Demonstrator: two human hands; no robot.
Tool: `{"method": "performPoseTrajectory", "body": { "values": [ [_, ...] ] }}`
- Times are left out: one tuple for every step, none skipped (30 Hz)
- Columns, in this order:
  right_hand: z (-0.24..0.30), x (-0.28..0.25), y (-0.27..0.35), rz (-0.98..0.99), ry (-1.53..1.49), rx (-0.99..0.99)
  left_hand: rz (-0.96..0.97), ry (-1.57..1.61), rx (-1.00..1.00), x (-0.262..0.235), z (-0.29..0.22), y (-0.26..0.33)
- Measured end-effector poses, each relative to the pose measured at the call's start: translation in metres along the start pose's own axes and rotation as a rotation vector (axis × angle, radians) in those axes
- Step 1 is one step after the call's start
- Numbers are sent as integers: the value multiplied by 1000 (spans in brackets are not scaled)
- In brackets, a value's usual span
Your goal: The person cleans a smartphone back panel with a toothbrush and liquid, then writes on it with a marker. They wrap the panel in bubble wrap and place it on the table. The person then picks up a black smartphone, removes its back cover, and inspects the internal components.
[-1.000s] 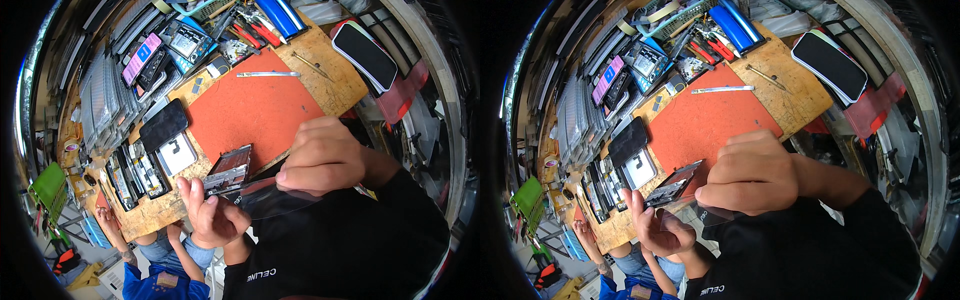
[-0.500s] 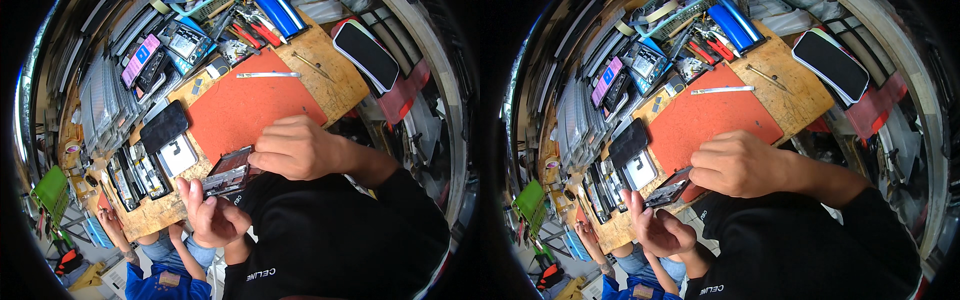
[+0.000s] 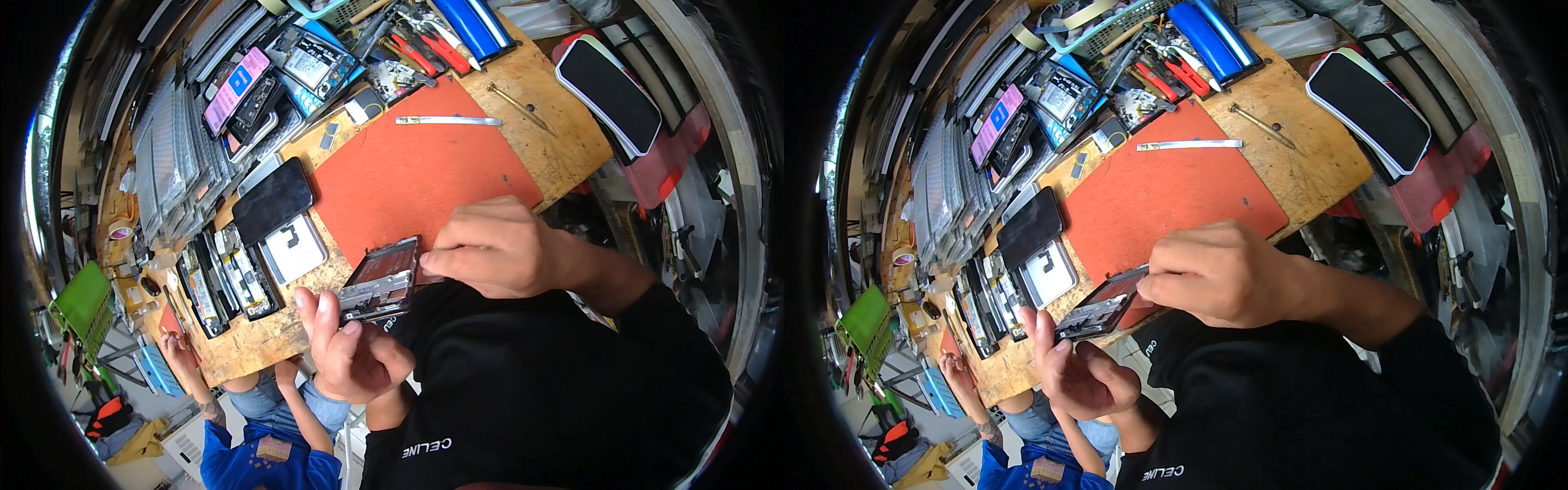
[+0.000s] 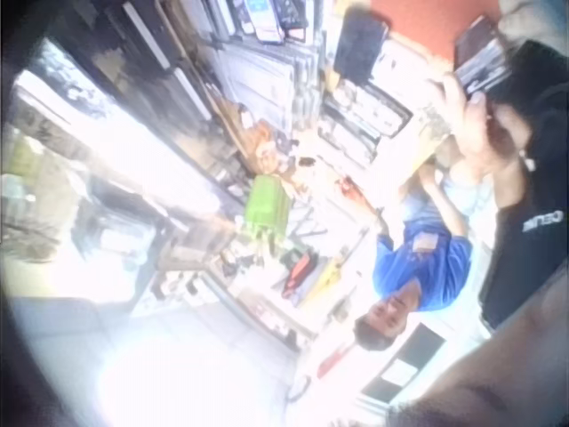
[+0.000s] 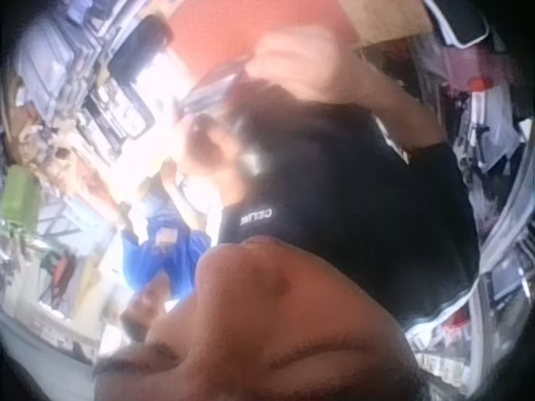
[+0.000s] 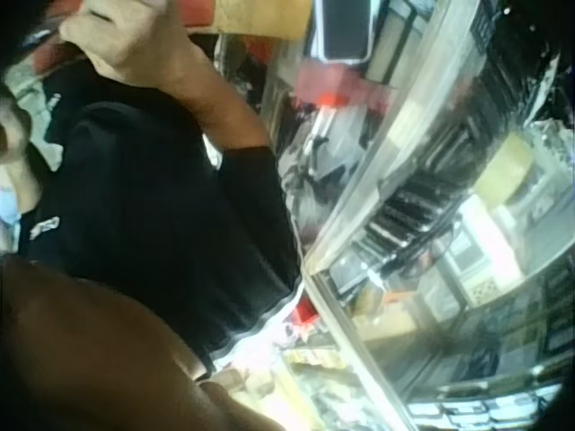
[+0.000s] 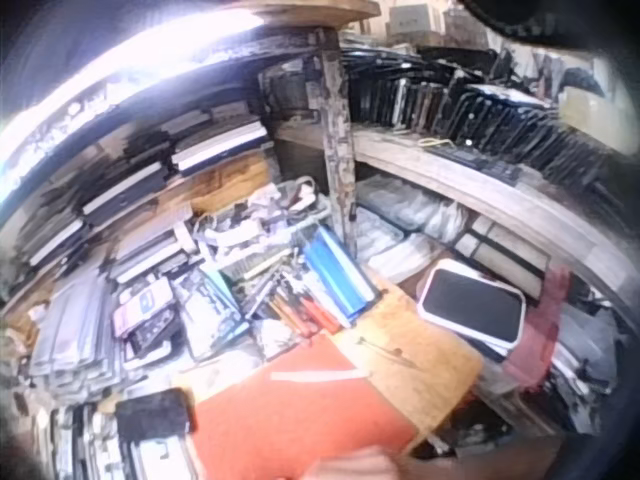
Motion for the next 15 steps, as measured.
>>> {"method": "performPoseTrajectory", "body": {
  "values": [
    [-1, 5, 0, -17, -5, -9, 7, -8, -4, 1, 0, 0],
    [-3, 9, 1, -27, -16, -11, 6, 4, 4, 1, -2, 0],
    [-5, 12, 3, -39, -24, -12, -6, 10, -11, 1, -2, 0],
    [-8, 16, 4, -42, -37, -10, -21, 16, -26, 0, -1, 1],
    [-12, 18, 4, -35, -56, 3, -17, 21, -30, 0, -2, 1],
    [-14, 20, 5, -29, -47, -5, -15, 26, -34, 0, -2, 1],
    [-15, 21, 5, -14, -43, -3, -26, 31, -51, -1, -1, 1],
    [-16, 19, 5, -15, -45, -9, -12, 33, -30, 0, -3, 1],
    [-16, 19, 5, -3, -29, -11, -11, 36, -23, 0, -3, 1],
    [-15, 15, 5, -10, -19, -17, -12, 37, -38, 0, -2, 0],
    [-14, 13, 5, -7, -15, -18, -6, 33, -27, 0, -4, -2],
    [-12, 9, 5, -15, 4, -18, -3, 26, -36, 0, -3, -3],
    [-10, 5, 6, -14, 16, -11, 0, 20, -46, 0, -3, -5],
    [-10, 4, 6, 2, 27, 6, 4, 20, -50, 0, -3, -8],
    [-9, 2, 5, 11, 39, 5, 8, 20, -56, 0, -3, -11]
  ]
}}
Point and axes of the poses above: each hand's wrist, its own y-axis away from the middle knuckle, its own x-axis out of the palm, z = x × y, the point moved 8 cm from there along -y, towards the middle knuckle, and after that the axes turned 15 degrees about z, right-handed, at the moved point
